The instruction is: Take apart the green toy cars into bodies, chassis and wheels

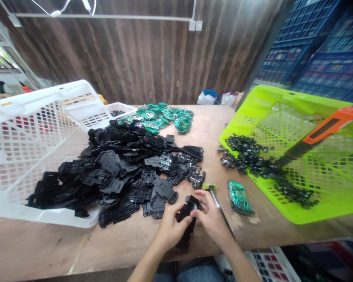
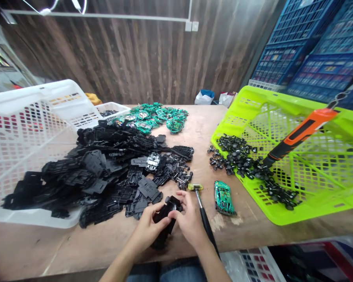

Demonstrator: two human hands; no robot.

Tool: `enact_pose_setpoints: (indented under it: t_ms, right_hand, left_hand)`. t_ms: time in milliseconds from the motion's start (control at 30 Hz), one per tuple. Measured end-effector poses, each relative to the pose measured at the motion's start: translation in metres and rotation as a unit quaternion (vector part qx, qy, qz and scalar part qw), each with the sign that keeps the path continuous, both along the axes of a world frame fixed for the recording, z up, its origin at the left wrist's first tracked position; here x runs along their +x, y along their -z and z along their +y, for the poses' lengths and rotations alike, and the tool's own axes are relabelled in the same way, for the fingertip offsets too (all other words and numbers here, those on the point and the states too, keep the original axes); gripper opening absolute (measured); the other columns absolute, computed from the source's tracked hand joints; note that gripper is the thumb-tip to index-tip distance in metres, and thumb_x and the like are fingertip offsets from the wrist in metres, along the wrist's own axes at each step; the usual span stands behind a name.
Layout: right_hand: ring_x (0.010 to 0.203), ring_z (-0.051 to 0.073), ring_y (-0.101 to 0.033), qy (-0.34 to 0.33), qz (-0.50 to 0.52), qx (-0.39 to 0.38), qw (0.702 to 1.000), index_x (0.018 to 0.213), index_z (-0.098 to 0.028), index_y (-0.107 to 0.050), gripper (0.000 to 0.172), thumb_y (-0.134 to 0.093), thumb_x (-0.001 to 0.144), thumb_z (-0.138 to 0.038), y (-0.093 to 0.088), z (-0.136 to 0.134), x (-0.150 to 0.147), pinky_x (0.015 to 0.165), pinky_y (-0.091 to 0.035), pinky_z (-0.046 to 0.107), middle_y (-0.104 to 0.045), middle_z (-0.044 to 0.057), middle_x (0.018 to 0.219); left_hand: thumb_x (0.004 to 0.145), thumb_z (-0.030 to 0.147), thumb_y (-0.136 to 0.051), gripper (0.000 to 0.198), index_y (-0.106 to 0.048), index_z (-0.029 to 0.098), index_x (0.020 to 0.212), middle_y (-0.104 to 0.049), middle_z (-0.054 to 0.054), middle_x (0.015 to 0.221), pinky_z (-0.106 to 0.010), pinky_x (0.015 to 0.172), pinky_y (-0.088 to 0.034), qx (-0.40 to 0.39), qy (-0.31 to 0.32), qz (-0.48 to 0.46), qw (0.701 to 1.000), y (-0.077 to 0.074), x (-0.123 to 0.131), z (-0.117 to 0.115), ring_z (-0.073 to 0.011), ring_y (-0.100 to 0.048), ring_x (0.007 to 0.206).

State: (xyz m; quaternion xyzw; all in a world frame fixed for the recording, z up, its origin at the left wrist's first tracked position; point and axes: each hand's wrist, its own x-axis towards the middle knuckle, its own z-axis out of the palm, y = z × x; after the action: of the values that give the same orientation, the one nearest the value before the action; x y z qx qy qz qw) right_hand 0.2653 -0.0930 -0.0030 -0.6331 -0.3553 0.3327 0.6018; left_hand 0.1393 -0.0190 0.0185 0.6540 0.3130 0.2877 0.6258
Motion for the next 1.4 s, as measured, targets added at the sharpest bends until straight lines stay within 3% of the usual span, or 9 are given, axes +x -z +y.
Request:
enact_pose_setpoints:
  t_ms: [133, 267, 333, 433, 600, 767, 933, 1267, 1400]
  right_hand:
    - [0.098, 0.019, -0.062, -0.061, -0.128, -0.061, 0.988, 0.114, -0.023, -0.047, 0.038, -0.057, 0.079, -0.032, -0.021, 0.016, 0.023, 0.085, -0.048, 0.033, -0.064, 0.005, 0.104]
    - [0.114, 0.03, -0.052, 0.09, -0.334, -0.236, 0.908, 0.118, -0.015, -0.047, 0.041, -0.041, 0.09, -0.044, -0.035, 0.052, 0.066, 0.096, -0.036, 0.05, -0.058, 0.018, 0.118]
    - [0.123, 0.038, -0.043, 0.118, -0.357, -0.266, 0.887, 0.116, -0.01, -0.049, 0.047, -0.054, 0.083, -0.044, -0.033, 0.071, 0.08, 0.099, -0.023, 0.06, -0.053, 0.026, 0.123]
    - [0.116, 0.039, -0.05, 0.12, -0.38, -0.282, 0.873, 0.109, -0.009, -0.054, 0.046, -0.066, 0.073, -0.035, -0.027, 0.092, 0.088, 0.1, -0.022, 0.06, -0.06, 0.026, 0.113]
    - [0.106, 0.033, -0.058, 0.162, -0.384, -0.251, 0.874, 0.117, -0.006, -0.046, 0.048, -0.054, 0.08, -0.035, -0.033, 0.091, 0.076, 0.098, -0.03, 0.057, -0.063, 0.023, 0.107]
    - [0.111, 0.022, -0.056, 0.043, -0.348, 0.009, 0.936, 0.126, -0.021, -0.038, 0.053, -0.057, 0.08, -0.039, -0.036, 0.044, 0.031, 0.094, -0.045, 0.038, -0.058, 0.011, 0.121]
    - [0.121, 0.026, -0.048, 0.008, -0.441, 0.031, 0.897, 0.131, -0.022, -0.039, 0.056, -0.06, 0.079, -0.026, -0.028, 0.015, 0.002, 0.101, -0.04, 0.045, -0.054, 0.01, 0.128]
    - [0.121, 0.027, -0.048, 0.019, -0.392, 0.009, 0.92, 0.129, -0.023, -0.044, 0.054, -0.061, 0.078, -0.026, -0.029, 0.027, 0.01, 0.101, -0.041, 0.044, -0.051, 0.01, 0.129]
    - [0.111, 0.022, -0.056, -0.007, -0.319, 0.03, 0.947, 0.127, -0.022, -0.043, 0.047, -0.055, 0.084, -0.035, -0.048, 0.079, 0.046, 0.088, -0.05, 0.035, -0.055, 0.01, 0.124]
  left_hand:
    - [0.056, 0.022, -0.076, 0.03, -0.069, 0.014, 0.084, -0.068, -0.005, 0.079, -0.029, 0.068, -0.05, -0.135, -0.053, -0.019, 0.989, 0.004, 0.0, 0.003, -0.0212, -0.062, 0.074]
    - [0.06, 0.027, -0.074, 0.023, -0.061, 0.014, 0.074, -0.058, 0.002, 0.058, -0.027, 0.05, -0.047, -0.2, -0.053, -0.056, 0.977, 0.007, 0.006, 0.012, -0.0138, -0.054, 0.048]
    - [0.058, 0.025, -0.075, 0.026, -0.062, 0.013, 0.077, -0.062, 0.001, 0.062, -0.026, 0.054, -0.049, -0.209, -0.085, -0.069, 0.972, 0.008, 0.009, 0.017, -0.0136, -0.056, 0.052]
    - [0.055, 0.022, -0.078, 0.035, -0.065, 0.011, 0.087, -0.069, -0.005, 0.078, -0.026, 0.065, -0.051, -0.23, -0.118, -0.102, 0.961, 0.012, 0.01, 0.025, -0.0163, -0.063, 0.067]
    - [0.055, 0.023, -0.08, 0.041, -0.064, 0.011, 0.09, -0.07, -0.007, 0.084, -0.025, 0.066, -0.051, -0.241, -0.216, -0.132, 0.937, 0.018, 0.013, 0.039, -0.0166, -0.065, 0.072]
    - [0.057, 0.03, -0.081, 0.046, -0.06, 0.014, 0.094, -0.069, -0.006, 0.089, -0.026, 0.061, -0.052, -0.233, -0.256, -0.176, 0.922, 0.011, 0.023, 0.048, -0.0165, -0.065, 0.07]
    - [0.059, 0.033, -0.081, 0.042, -0.059, 0.015, 0.089, -0.068, -0.004, 0.084, -0.023, 0.057, -0.051, -0.195, -0.254, -0.175, 0.931, 0.002, 0.035, 0.043, -0.0157, -0.065, 0.07]
    - [0.063, 0.031, -0.079, 0.044, -0.059, 0.014, 0.098, -0.07, -0.007, 0.096, -0.027, 0.072, -0.053, -0.217, -0.218, -0.207, 0.929, -0.004, 0.049, 0.05, -0.0188, -0.067, 0.084]
    - [0.061, 0.035, -0.081, 0.046, -0.061, 0.014, 0.096, -0.071, -0.009, 0.099, -0.029, 0.076, -0.054, -0.256, -0.228, -0.198, 0.919, 0.009, 0.049, 0.058, -0.0213, -0.068, 0.088]
